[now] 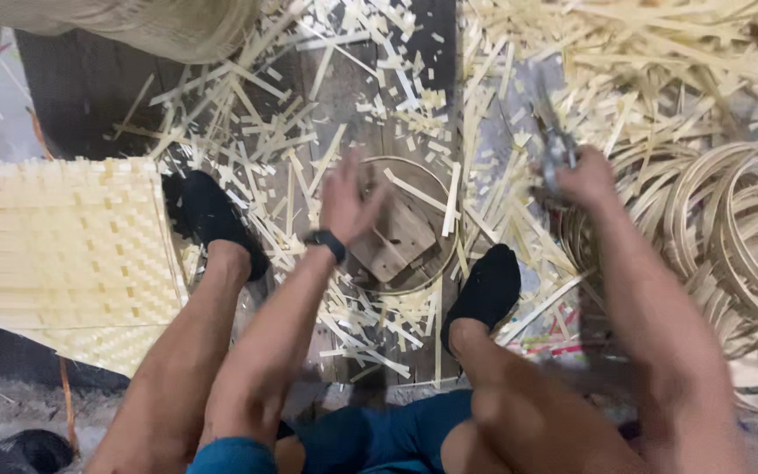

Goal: The person places a circular bamboo frame onto a woven mat, trims the excess matting with shears, and stacks the finished circular base. The process is repeated with additional mats and frames.

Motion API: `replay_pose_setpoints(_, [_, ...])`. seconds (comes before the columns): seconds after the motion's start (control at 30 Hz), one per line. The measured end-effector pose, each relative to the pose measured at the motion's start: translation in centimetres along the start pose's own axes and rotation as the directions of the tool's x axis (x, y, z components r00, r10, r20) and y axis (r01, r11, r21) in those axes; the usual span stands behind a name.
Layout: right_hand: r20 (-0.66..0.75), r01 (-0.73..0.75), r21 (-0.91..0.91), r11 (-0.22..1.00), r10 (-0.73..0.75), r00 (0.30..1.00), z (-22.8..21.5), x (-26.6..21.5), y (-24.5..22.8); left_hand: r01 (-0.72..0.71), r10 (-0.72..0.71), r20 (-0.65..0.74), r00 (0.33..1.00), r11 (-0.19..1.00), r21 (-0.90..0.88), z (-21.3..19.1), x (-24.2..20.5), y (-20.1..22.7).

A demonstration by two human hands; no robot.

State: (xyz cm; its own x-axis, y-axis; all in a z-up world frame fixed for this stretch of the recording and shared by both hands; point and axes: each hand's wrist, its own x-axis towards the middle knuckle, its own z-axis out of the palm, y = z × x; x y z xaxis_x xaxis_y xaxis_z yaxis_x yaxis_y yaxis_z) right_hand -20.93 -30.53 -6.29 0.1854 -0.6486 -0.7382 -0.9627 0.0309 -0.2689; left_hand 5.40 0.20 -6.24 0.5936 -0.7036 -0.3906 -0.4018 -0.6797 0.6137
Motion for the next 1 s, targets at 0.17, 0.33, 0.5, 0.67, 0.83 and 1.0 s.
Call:
replay_pose_setpoints(0.17, [-0.197, 0.339, -0.002, 0.941, -0.333, 0.922, 5.9, -4.9, 0.3, 0.117, -0.126, 0.059, 0.99, 0.985, 0.128, -1.5, 4.2, 0.5])
replay_pose_setpoints(0.33, [0.195, 0.248, 0.185, 0.951, -0.283, 0.939, 10.5, -8.2, -2.3, 0.149, -0.141, 0.192, 0.971, 0.988, -0.031, 0.4, 7.0, 2.3])
replay_pose_setpoints(0.5, [0.23, 0.196, 0.404, 0.894, -0.307, 0.924, 11.2, -6.3, -0.4, 0.033, -0.033, 0.003, 0.999, 0.999, -0.015, 5.0, 8.0, 0.2])
replay_pose_setpoints(0.67, [0.193, 0.135, 0.426, 0.894, -0.236, 0.952, 12.3, -6.3, -0.2, 0.168, -0.178, -0.147, 0.973, 0.983, -0.075, 6.8, 7.7, -1.0])
replay_pose_setpoints(0.83, [0.247, 0.138, 0.33, 0.934, -0.227, 0.942, 10.0, -6.2, -0.8, -0.139, 0.103, -0.211, 0.972, 0.976, -0.166, 6.1, 6.4, -1.6])
replay_pose_setpoints(1.0, [-0.062, 0.224, 0.828, 0.514, -0.314, 0.948, 4.7, -4.7, 0.4, 0.269, -0.308, -0.256, 0.916, 0.947, -0.178, 2.0, 0.6, -8.6])
